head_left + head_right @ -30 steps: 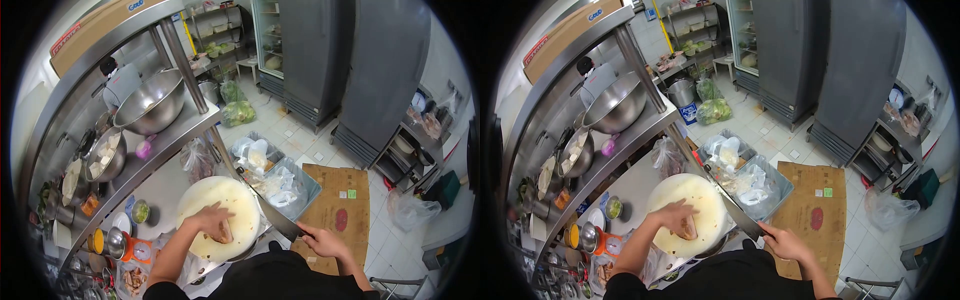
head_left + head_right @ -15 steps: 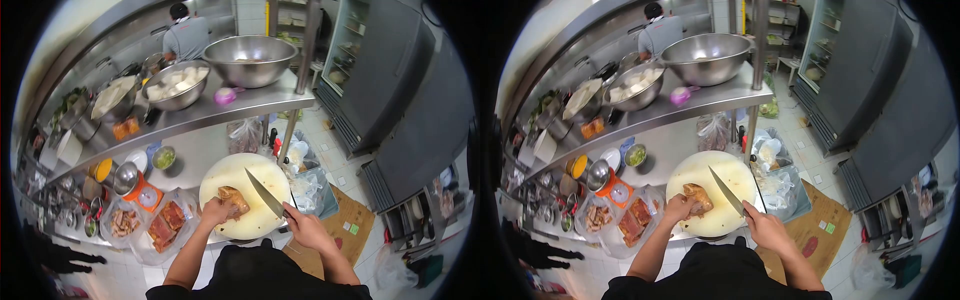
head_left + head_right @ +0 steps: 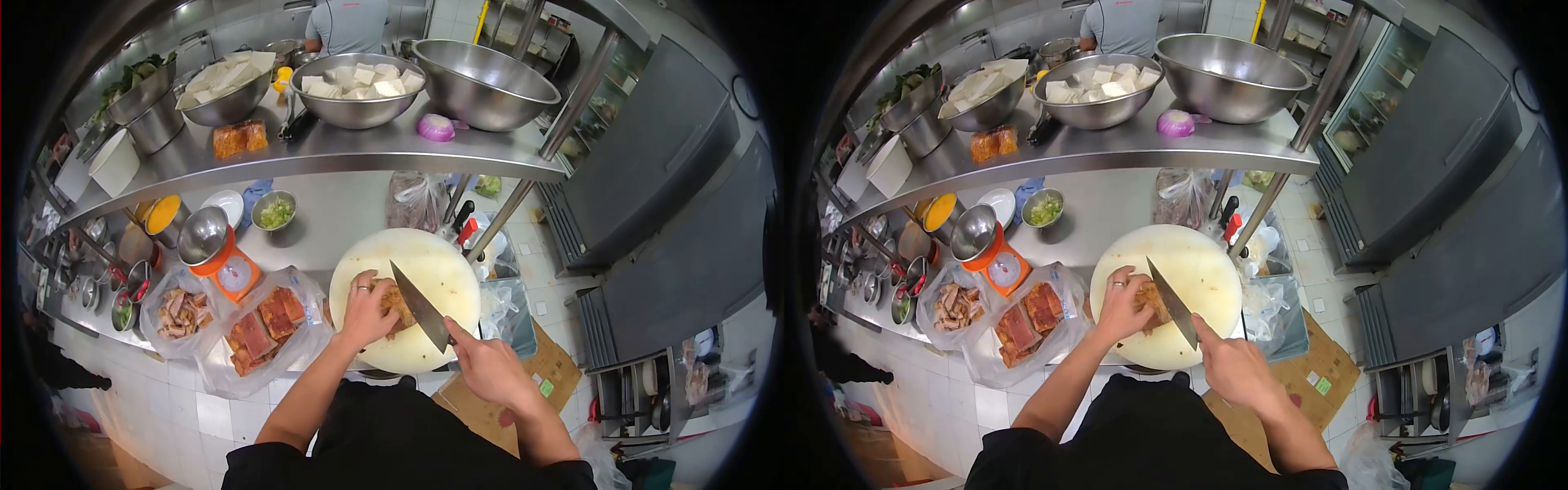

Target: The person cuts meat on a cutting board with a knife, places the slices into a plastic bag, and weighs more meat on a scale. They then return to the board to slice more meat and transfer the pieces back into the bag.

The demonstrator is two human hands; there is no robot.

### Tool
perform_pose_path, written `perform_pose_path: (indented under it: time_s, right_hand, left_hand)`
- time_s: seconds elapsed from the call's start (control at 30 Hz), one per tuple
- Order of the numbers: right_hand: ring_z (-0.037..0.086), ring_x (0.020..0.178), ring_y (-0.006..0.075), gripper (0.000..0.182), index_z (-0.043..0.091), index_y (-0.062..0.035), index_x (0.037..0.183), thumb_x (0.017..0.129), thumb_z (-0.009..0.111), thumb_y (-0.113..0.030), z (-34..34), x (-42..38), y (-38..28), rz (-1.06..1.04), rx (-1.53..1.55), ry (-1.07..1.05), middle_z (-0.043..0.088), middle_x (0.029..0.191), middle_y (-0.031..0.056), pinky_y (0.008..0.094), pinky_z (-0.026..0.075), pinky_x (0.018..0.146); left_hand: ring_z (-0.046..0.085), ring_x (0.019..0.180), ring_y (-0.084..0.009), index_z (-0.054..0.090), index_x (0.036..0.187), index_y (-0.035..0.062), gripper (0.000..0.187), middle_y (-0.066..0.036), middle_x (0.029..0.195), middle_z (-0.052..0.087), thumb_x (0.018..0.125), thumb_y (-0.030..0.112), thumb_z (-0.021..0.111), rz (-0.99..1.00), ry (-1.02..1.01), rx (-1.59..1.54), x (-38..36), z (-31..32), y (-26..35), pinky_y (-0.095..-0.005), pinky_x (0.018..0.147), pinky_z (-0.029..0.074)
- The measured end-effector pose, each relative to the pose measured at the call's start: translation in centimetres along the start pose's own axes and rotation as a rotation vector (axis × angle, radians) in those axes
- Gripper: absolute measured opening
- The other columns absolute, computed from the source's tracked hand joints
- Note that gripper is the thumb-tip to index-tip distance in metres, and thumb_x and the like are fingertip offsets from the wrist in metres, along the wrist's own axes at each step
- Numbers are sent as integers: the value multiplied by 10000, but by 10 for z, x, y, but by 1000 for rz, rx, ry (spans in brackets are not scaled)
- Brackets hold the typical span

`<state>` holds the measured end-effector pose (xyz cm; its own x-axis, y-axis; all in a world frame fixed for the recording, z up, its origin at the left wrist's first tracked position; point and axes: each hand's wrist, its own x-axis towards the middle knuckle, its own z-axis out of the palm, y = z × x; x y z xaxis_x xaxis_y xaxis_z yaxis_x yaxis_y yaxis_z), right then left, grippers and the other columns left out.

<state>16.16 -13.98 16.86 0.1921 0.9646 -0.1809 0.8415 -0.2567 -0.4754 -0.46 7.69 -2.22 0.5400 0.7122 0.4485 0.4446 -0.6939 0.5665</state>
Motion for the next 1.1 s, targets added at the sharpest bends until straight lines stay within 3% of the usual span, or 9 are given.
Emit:
perform_pose_path:
  time_s: [0.07,0.17,0.33,0.53,0.73,0.83,0.93,1.03,1.1]
  right_hand:
    - [726,762,527,566,519,-73,1633,1076,573,-163,1,4,-5,-8,-46,-30,728,777,297,610,574,782]
    - [735,753,512,573,524,-23,1615,1061,581,-155,-4,9,-18,-10,-133,-72,730,766,285,605,583,761]
    - [746,768,509,574,535,0,1596,1043,575,-147,-12,33,-39,7,-253,-122,753,806,276,604,603,758]
    - [763,921,513,575,526,0,1599,1044,529,-148,9,100,-30,-2,-195,-167,782,947,300,584,606,878]
    - [743,973,538,534,533,-86,1622,1096,500,-174,0,81,-22,68,-117,-251,773,984,317,604,570,963]
    - [739,799,540,661,351,-151,1732,1104,545,-220,67,88,-8,119,-181,-99,756,846,303,640,593,822]
    - [743,806,543,688,316,-166,1749,1107,556,-233,83,84,-4,110,-129,-47,749,846,320,647,588,832]
    - [749,809,536,708,292,-182,1761,1112,570,-244,56,61,-3,115,-148,-127,755,880,327,636,594,827]
    - [752,827,536,716,286,-197,1765,1114,580,-246,78,57,3,131,-169,-187,759,905,333,632,595,840]
  left_hand:
    - [494,1364,-488,716,1241,80,481,-250,1433,540,782,204,785,-5,-135,-114,1,9,-4,-572,1164,444]
    - [497,1353,-476,734,1178,78,419,-230,1419,548,784,211,783,-8,-116,-56,1,12,-2,-569,1152,450]
    - [505,1346,-467,735,1182,69,439,-226,1406,556,785,248,786,-14,-132,-31,3,11,-3,-555,1147,457]
    - [506,1356,-456,741,1192,65,459,-227,1405,556,787,275,792,-25,-142,-51,6,9,-1,-550,1156,450]
    - [502,1375,-449,749,1218,73,478,-232,1433,553,799,299,787,-68,-164,-59,6,11,-2,-550,1164,439]
    - [500,1380,-450,757,1239,76,497,-236,1443,555,801,309,788,-61,-154,-57,2,12,-2,-549,1163,437]
    - [500,1376,-454,757,1241,79,497,-242,1445,551,799,305,787,-60,-161,-64,9,10,-2,-548,1164,437]
    - [499,1381,-457,756,1237,79,493,-249,1456,544,798,301,788,-79,-173,-66,6,11,-3,-551,1172,435]
    - [498,1386,-458,756,1235,78,492,-252,1464,540,798,300,790,-89,-163,-65,2,13,-3,-553,1176,434]
